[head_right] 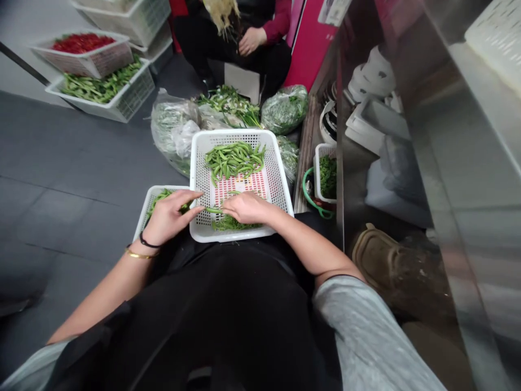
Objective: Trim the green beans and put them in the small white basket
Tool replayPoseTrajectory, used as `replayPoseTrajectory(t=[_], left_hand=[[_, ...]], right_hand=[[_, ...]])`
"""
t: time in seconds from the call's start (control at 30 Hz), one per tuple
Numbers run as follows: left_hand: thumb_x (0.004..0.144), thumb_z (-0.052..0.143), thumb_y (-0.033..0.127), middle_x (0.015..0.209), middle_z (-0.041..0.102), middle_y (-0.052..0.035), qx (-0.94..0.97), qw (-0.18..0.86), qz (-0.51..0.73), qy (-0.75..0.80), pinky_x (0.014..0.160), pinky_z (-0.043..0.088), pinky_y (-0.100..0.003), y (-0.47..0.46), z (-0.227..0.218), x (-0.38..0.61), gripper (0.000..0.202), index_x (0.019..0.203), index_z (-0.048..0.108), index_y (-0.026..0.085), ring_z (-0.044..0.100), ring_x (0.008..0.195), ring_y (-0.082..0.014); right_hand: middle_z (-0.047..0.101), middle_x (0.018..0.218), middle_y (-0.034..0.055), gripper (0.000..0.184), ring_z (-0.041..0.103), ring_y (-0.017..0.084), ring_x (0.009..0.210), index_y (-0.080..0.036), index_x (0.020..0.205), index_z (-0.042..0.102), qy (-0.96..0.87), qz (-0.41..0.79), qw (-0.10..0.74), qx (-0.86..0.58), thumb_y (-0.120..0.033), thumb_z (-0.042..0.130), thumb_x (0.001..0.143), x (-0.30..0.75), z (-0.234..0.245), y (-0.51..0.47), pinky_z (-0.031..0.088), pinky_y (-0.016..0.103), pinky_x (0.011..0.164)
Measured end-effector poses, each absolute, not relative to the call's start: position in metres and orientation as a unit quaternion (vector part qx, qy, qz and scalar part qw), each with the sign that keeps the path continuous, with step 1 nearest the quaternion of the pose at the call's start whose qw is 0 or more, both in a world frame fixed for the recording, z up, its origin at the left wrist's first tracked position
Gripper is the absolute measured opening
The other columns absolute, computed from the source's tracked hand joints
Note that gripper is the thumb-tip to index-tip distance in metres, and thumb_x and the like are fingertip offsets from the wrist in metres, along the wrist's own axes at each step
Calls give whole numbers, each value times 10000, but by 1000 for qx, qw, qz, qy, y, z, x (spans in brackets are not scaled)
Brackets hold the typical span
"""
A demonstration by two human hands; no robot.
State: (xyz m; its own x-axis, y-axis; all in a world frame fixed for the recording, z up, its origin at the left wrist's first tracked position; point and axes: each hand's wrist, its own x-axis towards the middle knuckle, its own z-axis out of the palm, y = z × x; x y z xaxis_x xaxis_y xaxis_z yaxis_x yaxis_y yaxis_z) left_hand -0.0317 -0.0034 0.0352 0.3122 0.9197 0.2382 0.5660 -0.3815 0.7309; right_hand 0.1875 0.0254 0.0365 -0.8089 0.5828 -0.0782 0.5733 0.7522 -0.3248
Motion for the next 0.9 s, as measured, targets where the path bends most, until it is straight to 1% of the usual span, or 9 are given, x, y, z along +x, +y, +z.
replayPoseTrajectory(t=[0.13,0.27,0.37,0.43,0.53,0.6,0.67,0.77,0.9], left_hand=[[746,661,342,701,680,-42,790,385,223,421,616,476,-252,5,45,-26,184,780,676,161,618,622,-154],[763,641,401,642,663,-22,558,602,324,470,365,350,-185,-2,23,-1,260,799,575,152,497,381,-82],[738,662,416,635,663,-18,377,662,430,484,292,273,-163,-3,4,8,307,773,479,172,486,338,-81],[714,688,389,620,658,-10,307,643,498,494,278,262,-156,5,-4,-3,312,766,467,175,498,334,-87],[705,689,319,547,624,6,249,623,562,484,284,286,-158,19,-9,-34,259,755,483,170,495,324,-97],[697,663,274,494,587,6,224,666,559,440,286,294,-166,24,-11,-51,209,712,486,165,480,319,-104],[670,634,256,494,574,-9,200,727,540,373,284,291,-172,25,-14,-57,172,671,494,157,487,347,-116],[636,622,271,564,591,-40,166,789,516,289,299,314,-177,21,-18,-53,161,676,531,144,533,439,-140],[648,680,299,556,549,-6,161,803,513,257,325,336,-174,14,-19,-46,220,756,566,144,497,435,-113]], right_hand=[[595,714,5,286,479,113,616,-177,783,603,-950,154,63,-265,-323,410,936,190,49,36,279,234,574],[603,724,25,340,525,119,677,-164,788,602,-914,123,191,-337,-308,349,963,181,33,35,345,228,640],[630,765,55,337,553,136,709,-153,820,616,-879,80,220,-416,-300,347,961,185,14,28,368,237,667],[643,788,64,343,568,141,721,-152,845,629,-872,86,190,-443,-311,347,960,200,5,28,378,238,672],[649,753,35,292,580,137,688,-180,894,652,-880,172,44,-440,-357,422,932,232,-3,41,390,230,655],[667,771,17,267,596,144,698,-212,1021,644,-868,221,-59,-441,-403,545,862,242,-13,58,399,228,650],[688,876,36,355,617,164,780,-219,1124,607,-851,212,-95,-471,-418,582,831,235,-30,79,413,238,683],[670,1032,101,299,615,200,906,-183,1032,640,-824,147,-105,-537,-384,473,889,203,-68,108,422,269,742],[670,1023,120,209,610,220,927,-158,891,667,-803,172,-173,-543,-319,553,822,175,-106,133,424,269,754]])
